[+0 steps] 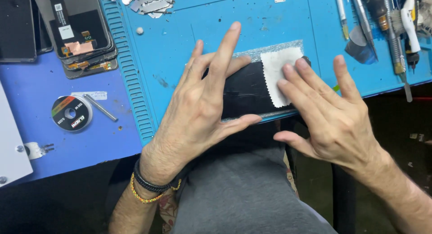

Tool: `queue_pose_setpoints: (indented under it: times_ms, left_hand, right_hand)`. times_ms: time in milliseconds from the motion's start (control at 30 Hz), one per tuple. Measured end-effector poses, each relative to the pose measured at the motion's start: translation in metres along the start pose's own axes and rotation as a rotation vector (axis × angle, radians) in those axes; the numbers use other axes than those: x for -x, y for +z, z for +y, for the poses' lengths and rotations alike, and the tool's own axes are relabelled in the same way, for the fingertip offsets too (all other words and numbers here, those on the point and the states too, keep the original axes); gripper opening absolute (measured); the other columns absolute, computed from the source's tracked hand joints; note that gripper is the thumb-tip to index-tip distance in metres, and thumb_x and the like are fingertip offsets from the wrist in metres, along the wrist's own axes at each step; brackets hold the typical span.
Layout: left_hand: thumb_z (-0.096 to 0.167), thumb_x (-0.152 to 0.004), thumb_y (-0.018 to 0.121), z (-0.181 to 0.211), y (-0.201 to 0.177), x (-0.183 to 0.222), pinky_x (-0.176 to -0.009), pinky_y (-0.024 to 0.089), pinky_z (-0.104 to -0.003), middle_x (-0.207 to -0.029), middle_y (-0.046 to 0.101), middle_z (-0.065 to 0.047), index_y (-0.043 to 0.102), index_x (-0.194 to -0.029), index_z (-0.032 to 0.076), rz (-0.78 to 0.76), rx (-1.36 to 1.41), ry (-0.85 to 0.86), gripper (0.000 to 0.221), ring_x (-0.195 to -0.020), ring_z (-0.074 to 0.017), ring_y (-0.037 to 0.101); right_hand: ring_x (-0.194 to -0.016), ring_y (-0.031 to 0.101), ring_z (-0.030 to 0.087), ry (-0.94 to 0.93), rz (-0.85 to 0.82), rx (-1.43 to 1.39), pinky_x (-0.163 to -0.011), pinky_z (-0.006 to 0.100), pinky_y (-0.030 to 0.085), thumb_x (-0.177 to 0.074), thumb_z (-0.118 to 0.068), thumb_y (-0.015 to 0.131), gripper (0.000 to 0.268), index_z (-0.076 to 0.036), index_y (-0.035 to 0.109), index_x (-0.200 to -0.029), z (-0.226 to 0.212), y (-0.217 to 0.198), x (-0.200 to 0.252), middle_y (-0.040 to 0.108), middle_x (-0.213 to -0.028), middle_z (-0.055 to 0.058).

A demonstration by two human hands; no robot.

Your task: Cleaning a smartphone screen with a cloth and a metal tool on a repair bench.

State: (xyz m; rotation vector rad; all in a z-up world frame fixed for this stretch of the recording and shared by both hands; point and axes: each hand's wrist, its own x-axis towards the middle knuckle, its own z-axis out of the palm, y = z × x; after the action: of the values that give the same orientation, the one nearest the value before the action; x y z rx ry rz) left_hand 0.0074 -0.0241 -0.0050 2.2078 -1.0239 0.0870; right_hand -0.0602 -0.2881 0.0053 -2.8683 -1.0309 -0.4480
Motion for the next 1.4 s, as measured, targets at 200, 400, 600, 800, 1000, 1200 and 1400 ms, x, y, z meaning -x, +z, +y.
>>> queue_pose_setpoints:
  times_ms: [200, 400, 600, 800, 1000, 1200, 1400]
  left_hand:
    - [0.050, -0.094, 0.105, -0.001, 0.002, 0.002, -0.142, 0.034, -0.068, -0.176, 0.029, -0.014, 0.017, -0.162, -0.003, -0.001, 0.010, -0.018, 0.123, -0.145, -0.0296, 0.062]
    - [0.055, -0.096, 0.101, -0.001, 0.006, 0.004, -0.144, 0.037, -0.068, -0.178, 0.025, -0.013, 0.015, -0.164, -0.002, 0.016, 0.009, -0.024, 0.124, -0.145, -0.0297, 0.065]
    - [0.053, -0.096, 0.104, -0.001, 0.005, 0.005, -0.144, 0.036, -0.068, -0.178, 0.025, -0.012, 0.014, -0.165, -0.003, 0.006, -0.011, -0.022, 0.127, -0.146, -0.0293, 0.063]
    - [0.052, -0.091, 0.105, 0.000, 0.003, 0.005, -0.143, 0.033, -0.069, -0.178, 0.023, -0.012, 0.013, -0.165, -0.003, -0.032, -0.006, -0.020, 0.130, -0.146, -0.0298, 0.062]
    - [0.049, -0.090, 0.105, 0.001, 0.004, 0.006, -0.143, 0.032, -0.068, -0.179, 0.023, -0.013, 0.010, -0.165, -0.003, -0.007, 0.043, -0.037, 0.131, -0.147, -0.0278, 0.063]
    - [0.039, -0.091, 0.111, 0.000, 0.007, 0.007, -0.146, 0.031, -0.067, -0.180, 0.016, -0.016, 0.007, -0.165, -0.001, 0.019, 0.076, -0.044, 0.134, -0.148, -0.0283, 0.066]
    - [0.048, -0.089, 0.107, 0.000, -0.016, 0.028, -0.139, 0.031, -0.065, -0.166, 0.056, -0.017, 0.003, -0.164, -0.002, 0.062, -0.104, -0.085, 0.137, -0.149, -0.0291, 0.057]
  right_hand:
    - [-0.152, 0.013, 0.058, 0.132, -0.175, -0.060, -0.116, 0.082, 0.002, -0.101, -0.084, 0.013, 0.106, -0.002, 0.034, -0.166, -0.004, 0.005, -0.002, 0.037, -0.169, 0.033]
    - [-0.156, 0.010, 0.046, 0.172, -0.229, -0.048, -0.120, 0.074, -0.001, -0.101, -0.082, 0.008, 0.107, 0.000, 0.030, -0.165, -0.027, -0.002, -0.010, 0.037, -0.171, 0.021]
    - [-0.150, 0.007, 0.053, 0.224, -0.202, -0.030, -0.110, 0.088, 0.005, -0.106, -0.080, 0.013, 0.110, 0.008, 0.039, -0.166, -0.006, -0.013, -0.010, 0.037, -0.171, 0.022]
    - [-0.163, 0.026, 0.031, 0.067, -0.219, 0.352, -0.138, 0.053, 0.004, -0.091, -0.081, 0.003, 0.112, -0.016, 0.059, -0.164, 0.001, -0.010, 0.006, 0.076, -0.158, 0.002]
    - [-0.156, 0.026, 0.038, -0.063, -0.171, -0.035, -0.127, 0.063, 0.009, -0.105, -0.072, 0.019, 0.090, -0.008, 0.047, -0.161, -0.018, -0.010, -0.019, 0.050, -0.164, 0.013]
    - [-0.153, 0.035, 0.044, -0.044, -0.116, -0.058, -0.126, 0.064, 0.020, -0.106, -0.067, 0.032, 0.084, -0.003, 0.052, -0.156, -0.022, -0.009, -0.025, 0.054, -0.160, 0.016]
    - [-0.155, 0.041, 0.053, 0.077, -0.197, 0.126, -0.127, 0.069, 0.026, -0.105, -0.058, 0.045, 0.077, -0.003, 0.065, -0.155, 0.006, -0.029, 0.014, 0.072, -0.153, 0.018]
